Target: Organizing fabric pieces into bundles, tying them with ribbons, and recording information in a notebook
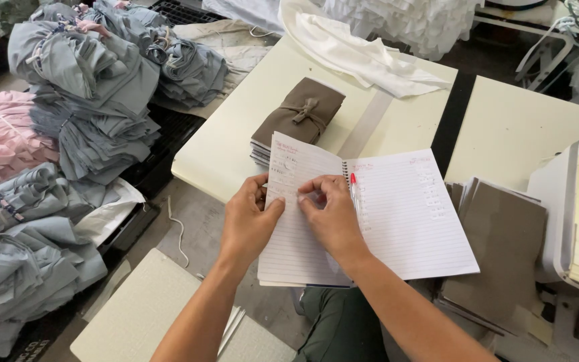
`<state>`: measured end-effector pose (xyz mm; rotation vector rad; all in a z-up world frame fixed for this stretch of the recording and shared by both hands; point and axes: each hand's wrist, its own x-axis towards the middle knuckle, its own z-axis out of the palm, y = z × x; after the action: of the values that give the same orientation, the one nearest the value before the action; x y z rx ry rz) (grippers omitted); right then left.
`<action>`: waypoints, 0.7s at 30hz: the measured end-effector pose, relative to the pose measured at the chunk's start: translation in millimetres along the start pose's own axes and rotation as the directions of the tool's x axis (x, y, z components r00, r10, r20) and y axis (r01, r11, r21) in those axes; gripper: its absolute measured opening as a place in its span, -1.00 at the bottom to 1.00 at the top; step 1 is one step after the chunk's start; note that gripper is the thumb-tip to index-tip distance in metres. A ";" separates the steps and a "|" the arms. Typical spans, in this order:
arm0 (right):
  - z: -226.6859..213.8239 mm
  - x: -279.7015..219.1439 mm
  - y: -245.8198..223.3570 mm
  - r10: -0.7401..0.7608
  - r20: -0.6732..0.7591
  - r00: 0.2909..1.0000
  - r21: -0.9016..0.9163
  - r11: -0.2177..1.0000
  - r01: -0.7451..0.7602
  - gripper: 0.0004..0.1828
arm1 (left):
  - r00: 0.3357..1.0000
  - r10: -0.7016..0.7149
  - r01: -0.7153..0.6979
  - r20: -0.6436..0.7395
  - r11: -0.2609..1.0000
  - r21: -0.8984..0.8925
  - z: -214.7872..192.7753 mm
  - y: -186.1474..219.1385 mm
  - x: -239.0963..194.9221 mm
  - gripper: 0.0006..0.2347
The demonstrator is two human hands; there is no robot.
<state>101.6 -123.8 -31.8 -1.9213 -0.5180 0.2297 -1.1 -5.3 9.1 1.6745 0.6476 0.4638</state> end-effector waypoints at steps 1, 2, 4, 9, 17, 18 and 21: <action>0.3 3.6 3.5 0.000 0.000 1.000 0.000 1.000 0.000 -0.86 | 1.000 0.000 0.000 0.000 1.000 0.000 -0.2 1.4 -1.2 -0.56; 0.8 6.8 7.0 -0.182 -0.028 0.983 -0.093 0.979 0.179 -0.72 | 1.000 0.003 -0.003 0.001 1.000 -0.004 -0.7 2.9 -2.5 -0.55; 2.6 11.8 14.7 -0.360 -0.037 0.932 -0.188 0.919 0.347 -0.53 | 1.000 0.006 -0.006 0.002 1.000 -0.009 -1.2 3.6 -2.9 -0.55; 13.0 17.7 23.4 -0.494 0.135 0.859 -0.596 0.652 0.469 -0.34 | 0.993 0.067 -0.067 0.096 0.998 -0.009 0.1 10.9 -1.1 -0.52; 14.8 20.6 18.6 -0.555 0.294 0.778 -0.740 0.383 0.553 -0.35 | 0.973 0.199 -0.177 0.116 0.969 -0.174 4.8 -26.4 12.2 -0.50; 12.5 23.1 17.1 -0.549 0.306 0.778 -0.727 0.393 0.563 -0.38 | 0.969 0.212 -0.185 0.125 0.964 -0.193 4.5 -30.4 14.5 -0.50; -2.0 22.9 10.1 -0.416 0.278 0.866 -0.424 0.755 0.500 -0.31 | 0.972 0.194 -0.159 0.132 0.958 -0.238 4.0 -39.3 16.1 -0.50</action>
<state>125.2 -118.3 -38.5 -2.1870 -1.2452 -0.0768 7.3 6.9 -30.9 1.5390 0.3185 0.5097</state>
